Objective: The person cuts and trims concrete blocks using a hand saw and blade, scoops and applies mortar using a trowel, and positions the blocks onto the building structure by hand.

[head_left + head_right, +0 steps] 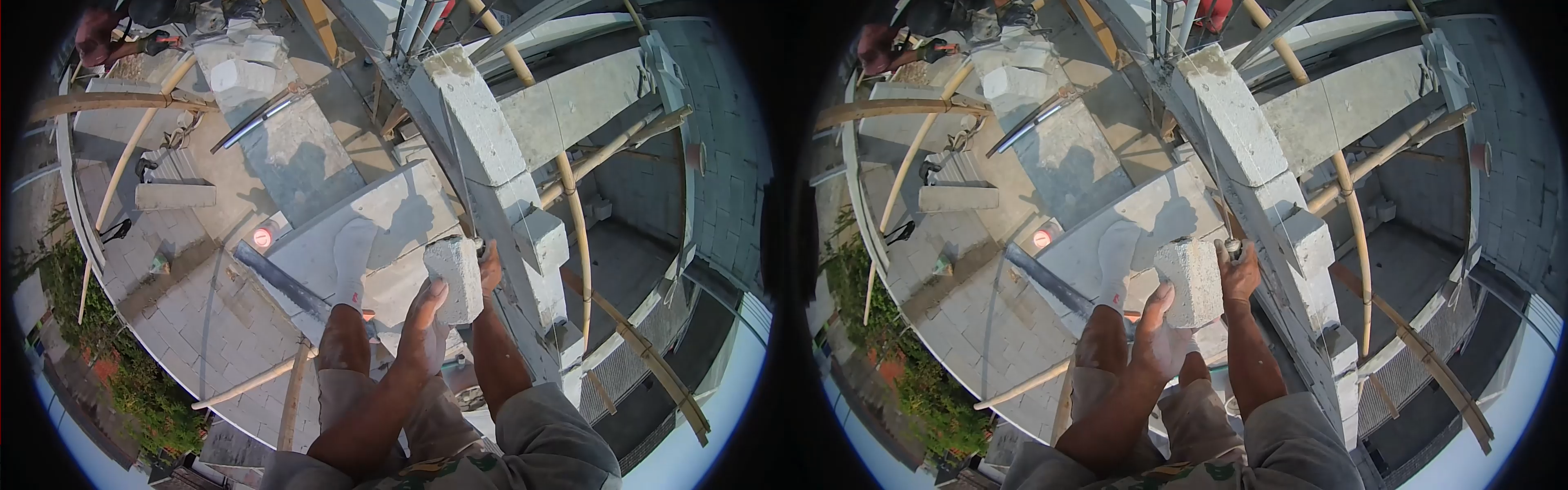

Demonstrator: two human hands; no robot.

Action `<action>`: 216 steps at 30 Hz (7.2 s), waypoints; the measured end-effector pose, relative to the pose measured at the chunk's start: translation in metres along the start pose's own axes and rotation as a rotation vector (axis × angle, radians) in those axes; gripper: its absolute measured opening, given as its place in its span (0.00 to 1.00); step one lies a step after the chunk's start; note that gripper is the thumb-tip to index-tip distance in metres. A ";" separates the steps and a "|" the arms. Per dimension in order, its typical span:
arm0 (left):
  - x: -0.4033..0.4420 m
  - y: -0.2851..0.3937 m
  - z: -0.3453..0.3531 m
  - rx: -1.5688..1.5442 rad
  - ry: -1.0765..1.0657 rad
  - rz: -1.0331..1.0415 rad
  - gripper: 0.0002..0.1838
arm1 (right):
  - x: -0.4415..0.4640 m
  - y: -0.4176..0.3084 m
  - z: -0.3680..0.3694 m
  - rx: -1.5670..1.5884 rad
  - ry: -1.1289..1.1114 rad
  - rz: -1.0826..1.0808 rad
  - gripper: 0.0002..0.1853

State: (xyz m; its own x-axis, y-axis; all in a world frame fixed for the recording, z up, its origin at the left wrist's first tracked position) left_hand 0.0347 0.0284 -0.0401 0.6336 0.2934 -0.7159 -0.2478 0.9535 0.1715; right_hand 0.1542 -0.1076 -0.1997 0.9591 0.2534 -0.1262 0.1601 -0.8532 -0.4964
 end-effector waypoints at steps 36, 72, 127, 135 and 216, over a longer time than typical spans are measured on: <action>0.002 -0.061 0.007 0.912 -0.226 0.083 0.45 | -0.120 -0.015 -0.074 1.855 -0.816 0.801 0.47; -0.063 -0.399 -0.165 1.600 -0.338 -0.910 0.37 | -0.385 0.273 -0.112 2.017 0.442 1.239 0.34; -0.069 -0.576 -0.217 2.883 -1.273 -0.682 0.27 | -0.694 0.625 -0.158 0.837 0.050 1.449 0.19; -0.104 -0.646 -0.226 2.637 -1.402 -0.813 0.28 | -0.748 0.498 -0.144 1.555 0.710 1.737 0.24; -0.350 -0.433 0.249 1.375 -1.353 -0.527 0.40 | -0.519 0.185 -0.620 0.200 0.925 0.336 0.27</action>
State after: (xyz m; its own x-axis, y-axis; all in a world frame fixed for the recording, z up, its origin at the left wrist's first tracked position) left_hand 0.1025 -0.4703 0.3047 0.6462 -0.7575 -0.0928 0.3201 0.1586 0.9340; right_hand -0.1687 -0.6794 0.3067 0.7654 -0.5129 0.3888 -0.1128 -0.7017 -0.7035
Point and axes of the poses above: each hand's wrist, its own x-axis towards the middle knuckle, its own z-axis out of the palm, y = z × x, the point moved 6 cm from there along x, towards the middle knuckle, and after that the axes turned 2 degrees about z, right-handed, at the moved point
